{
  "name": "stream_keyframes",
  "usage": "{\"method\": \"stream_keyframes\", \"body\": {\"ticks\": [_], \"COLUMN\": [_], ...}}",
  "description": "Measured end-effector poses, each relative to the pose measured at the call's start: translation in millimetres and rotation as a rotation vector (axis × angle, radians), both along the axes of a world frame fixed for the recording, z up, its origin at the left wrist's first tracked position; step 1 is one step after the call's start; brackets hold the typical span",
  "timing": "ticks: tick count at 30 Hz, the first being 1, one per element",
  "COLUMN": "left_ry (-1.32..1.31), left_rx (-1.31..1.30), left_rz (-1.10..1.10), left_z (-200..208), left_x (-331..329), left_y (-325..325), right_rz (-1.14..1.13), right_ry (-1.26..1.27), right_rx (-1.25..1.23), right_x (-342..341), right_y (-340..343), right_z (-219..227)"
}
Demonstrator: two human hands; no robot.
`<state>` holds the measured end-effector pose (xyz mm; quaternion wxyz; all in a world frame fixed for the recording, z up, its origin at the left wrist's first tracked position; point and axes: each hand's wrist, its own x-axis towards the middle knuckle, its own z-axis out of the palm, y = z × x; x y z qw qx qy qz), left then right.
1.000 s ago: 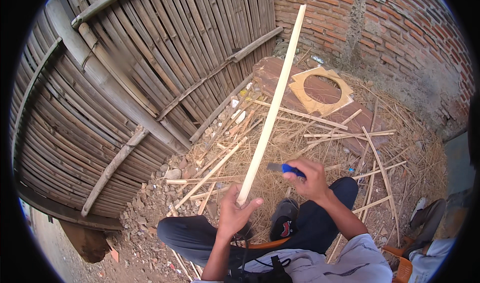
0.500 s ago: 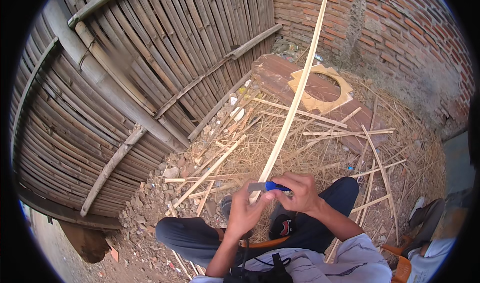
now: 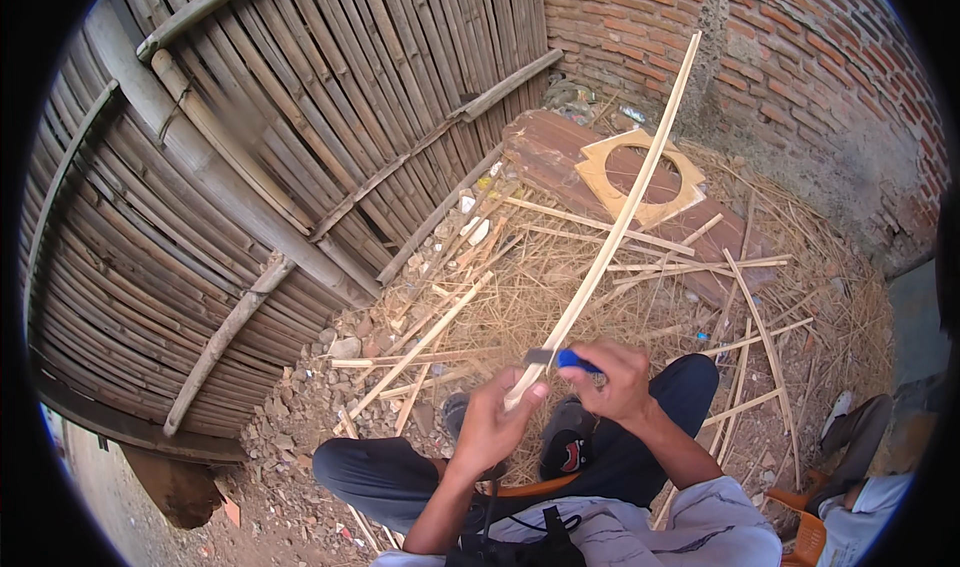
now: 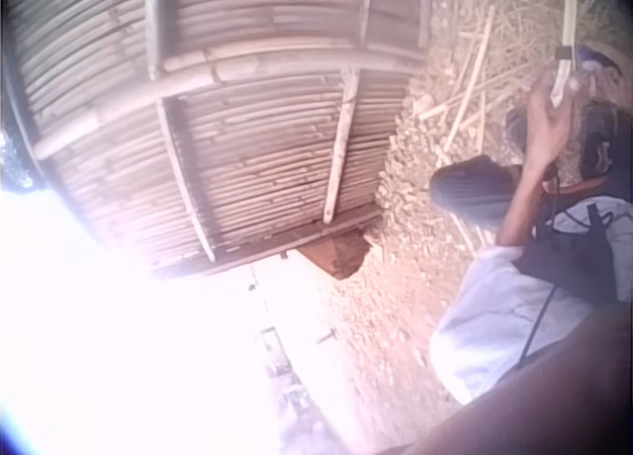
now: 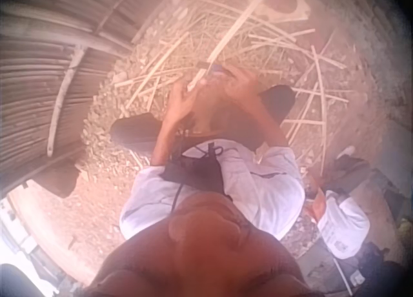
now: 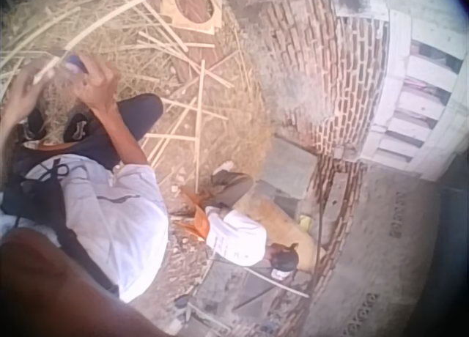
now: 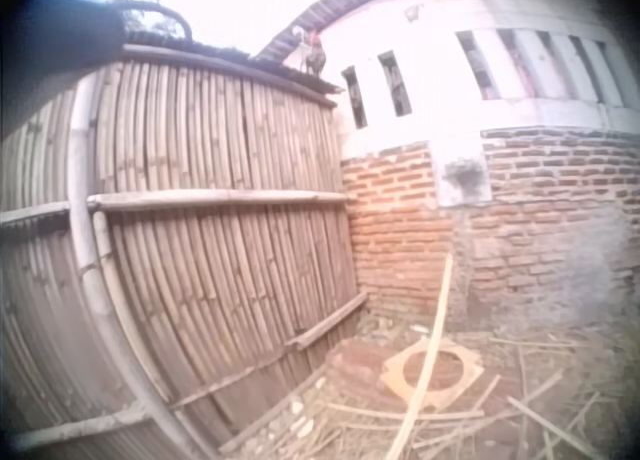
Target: The person sits on the ground and uses a utility knife to shave and smooth a long, thin bamboo strip. They repeatedly scrape along the length of the strip, rotating it to work different sides, and discard small shavings onto the ground.
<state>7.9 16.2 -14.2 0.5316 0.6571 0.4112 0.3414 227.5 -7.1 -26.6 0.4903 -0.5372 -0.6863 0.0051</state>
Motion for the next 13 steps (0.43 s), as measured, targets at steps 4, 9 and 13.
{"method": "stream_keyframes", "body": {"ticks": [4, 9, 13], "left_ry": [0.031, 0.097, 0.141], "left_rx": [-0.081, -0.255, -0.012], "left_rz": [-0.032, -0.012, -0.006], "left_z": [-21.2, -23.9, -37.2], "left_x": [-25.6, -47.5, -60.0], "left_y": [-17.3, -19.1, -21.1], "right_rz": [-0.181, -0.097, -0.155], "right_ry": [0.093, 0.038, 0.081], "right_rx": [-0.002, -0.040, -0.053], "right_x": [44.8, 48.5, 67.2], "right_y": [22.3, 23.7, 41.5], "right_z": [2.8, 0.7, -15.7]}}
